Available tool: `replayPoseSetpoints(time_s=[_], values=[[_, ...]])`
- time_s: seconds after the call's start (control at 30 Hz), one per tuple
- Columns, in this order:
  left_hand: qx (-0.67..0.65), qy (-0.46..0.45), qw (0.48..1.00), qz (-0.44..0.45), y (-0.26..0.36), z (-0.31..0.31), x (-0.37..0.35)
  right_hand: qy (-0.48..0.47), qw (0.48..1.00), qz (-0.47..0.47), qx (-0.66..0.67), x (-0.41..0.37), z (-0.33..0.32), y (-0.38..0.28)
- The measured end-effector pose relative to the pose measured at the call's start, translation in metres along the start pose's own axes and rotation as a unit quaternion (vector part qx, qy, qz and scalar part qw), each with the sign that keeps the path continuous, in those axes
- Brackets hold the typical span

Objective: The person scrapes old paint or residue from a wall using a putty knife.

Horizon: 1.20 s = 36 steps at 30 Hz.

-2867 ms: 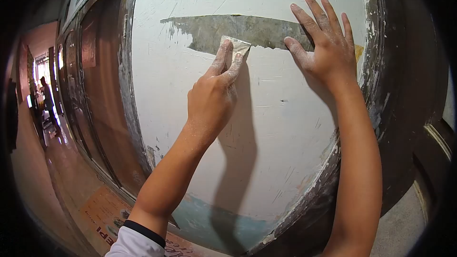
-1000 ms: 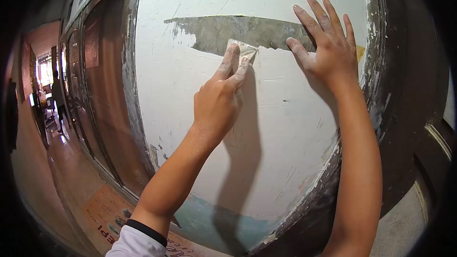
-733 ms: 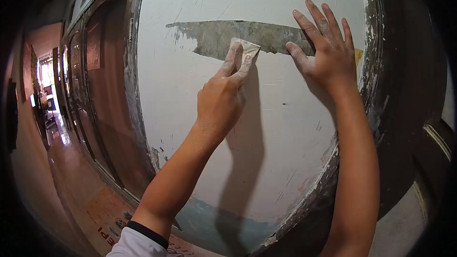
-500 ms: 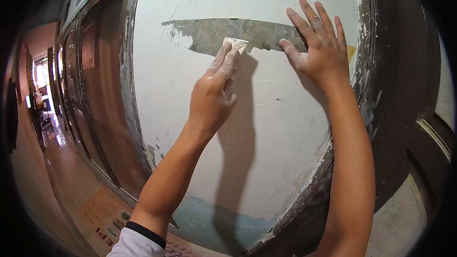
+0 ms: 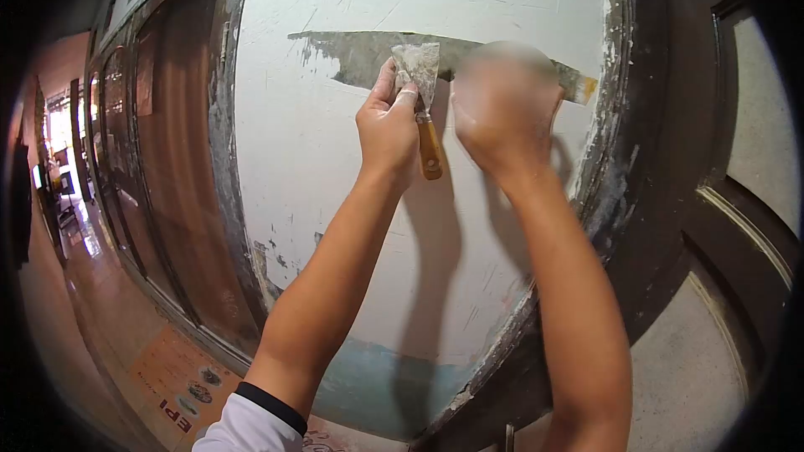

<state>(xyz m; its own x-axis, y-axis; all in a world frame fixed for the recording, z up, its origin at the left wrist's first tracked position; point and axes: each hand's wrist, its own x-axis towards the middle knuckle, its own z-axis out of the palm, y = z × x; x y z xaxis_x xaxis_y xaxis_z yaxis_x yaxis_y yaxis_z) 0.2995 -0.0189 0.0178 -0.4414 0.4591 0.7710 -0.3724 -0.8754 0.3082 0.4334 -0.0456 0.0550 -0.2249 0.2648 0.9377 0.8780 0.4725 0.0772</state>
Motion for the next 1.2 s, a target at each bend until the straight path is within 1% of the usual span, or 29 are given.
replayPoseSetpoints(time_s=[0.03,0.07,0.1,0.13,0.17,0.23,0.27,0.3,0.33,0.37,0.4,0.43,0.47,0.5,0.53,0.57,0.6,0.63,0.7,0.73,0.77,0.8,0.87,0.9,1.07,1.13,1.2], values=[[-0.005,-0.002,1.0,-0.003,0.0,0.006,0.0,0.006,0.999,-0.023,0.049,-0.007,0.004,-0.004],[-0.054,-0.011,0.998,-0.041,0.0,0.01,-0.001,-0.06,0.991,0.017,0.117,-0.012,0.004,-0.009],[-0.102,-0.02,0.991,-0.08,0.003,0.014,-0.004,-0.125,0.973,0.057,0.184,-0.018,0.001,-0.015],[-0.126,-0.017,0.986,-0.107,0.006,0.02,-0.007,-0.098,0.979,0.043,0.175,-0.026,0.013,-0.011],[-0.129,-0.016,0.986,-0.108,0.009,0.022,-0.01,-0.1,0.979,0.043,0.172,-0.029,0.015,-0.01],[-0.138,-0.041,0.979,-0.144,0.01,0.021,-0.014,-0.062,0.947,0.038,0.314,-0.034,0.012,-0.013],[-0.115,-0.08,0.982,-0.13,0.002,0.016,-0.011,-0.103,0.94,0.093,0.312,-0.036,0.003,-0.014],[-0.116,-0.078,0.981,-0.136,0.004,0.011,-0.011,-0.107,0.94,0.097,0.309,-0.039,0.003,-0.012],[0.036,-0.12,0.99,-0.057,0.008,0.002,-0.011,-0.086,0.95,0.059,0.294,-0.042,0.003,-0.006],[0.186,-0.163,0.969,0.023,0.012,-0.007,-0.009,-0.063,0.958,0.021,0.278,-0.045,0.003,-0.001],[0.255,-0.13,0.955,0.082,0.013,-0.016,-0.004,-0.062,0.966,0.027,0.249,-0.048,-0.003,0.0],[0.252,-0.136,0.955,0.074,0.016,-0.029,0.005,-0.063,0.967,0.036,0.245,-0.05,-0.002,0.006],[0.347,-0.141,0.909,0.181,0.021,-0.045,0.018,-0.051,0.975,0.018,0.215,-0.051,-0.001,0.014],[0.433,-0.143,0.843,0.286,0.026,-0.059,0.029,-0.04,0.982,0.0,0.185,-0.052,0.0,0.018],[0.429,-0.15,0.845,0.281,0.03,-0.07,0.038,-0.052,0.982,0.04,0.178,-0.054,-0.006,0.013],[0.507,-0.112,0.798,0.308,0.033,-0.08,0.047,-0.052,0.982,0.047,0.173,-0.054,-0.009,0.011],[0.579,-0.071,0.741,0.333,0.036,-0.09,0.054,-0.066,0.988,0.068,0.125,-0.053,-0.011,0.009],[0.576,-0.075,0.743,0.331,0.037,-0.101,0.06,-0.081,0.99,0.088,0.077,-0.052,-0.013,0.006],[0.644,-0.086,0.645,0.402,0.034,-0.123,0.071,-0.085,0.988,0.112,0.059,-0.05,-0.01,0.0],[0.651,-0.111,0.64,0.393,0.032,-0.133,0.072,-0.089,0.988,0.115,0.057,-0.05,-0.005,0.0],[0.649,-0.114,0.64,0.395,0.029,-0.141,0.073,-0.092,0.987,0.119,0.055,-0.05,-0.002,-0.001],[0.656,-0.128,0.627,0.4,0.029,-0.147,0.072,-0.103,0.98,0.149,0.086,-0.05,-0.002,-0.011],[0.662,-0.151,0.614,0.402,0.027,-0.156,0.072,-0.084,0.982,0.149,0.076,-0.053,0.016,-0.011],[0.656,-0.154,0.618,0.404,0.027,-0.157,0.071,-0.069,0.985,0.141,0.067,-0.054,0.02,-0.013],[0.645,-0.149,0.629,0.407,0.026,-0.157,0.067,-0.075,0.984,0.156,0.035,-0.053,0.018,-0.024],[0.644,-0.143,0.632,0.408,0.027,-0.156,0.067,-0.117,0.972,0.205,0.007,-0.047,0.008,-0.034],[0.643,-0.146,0.634,0.405,0.027,-0.156,0.066,-0.119,0.971,0.207,0.002,-0.045,0.006,-0.034]])
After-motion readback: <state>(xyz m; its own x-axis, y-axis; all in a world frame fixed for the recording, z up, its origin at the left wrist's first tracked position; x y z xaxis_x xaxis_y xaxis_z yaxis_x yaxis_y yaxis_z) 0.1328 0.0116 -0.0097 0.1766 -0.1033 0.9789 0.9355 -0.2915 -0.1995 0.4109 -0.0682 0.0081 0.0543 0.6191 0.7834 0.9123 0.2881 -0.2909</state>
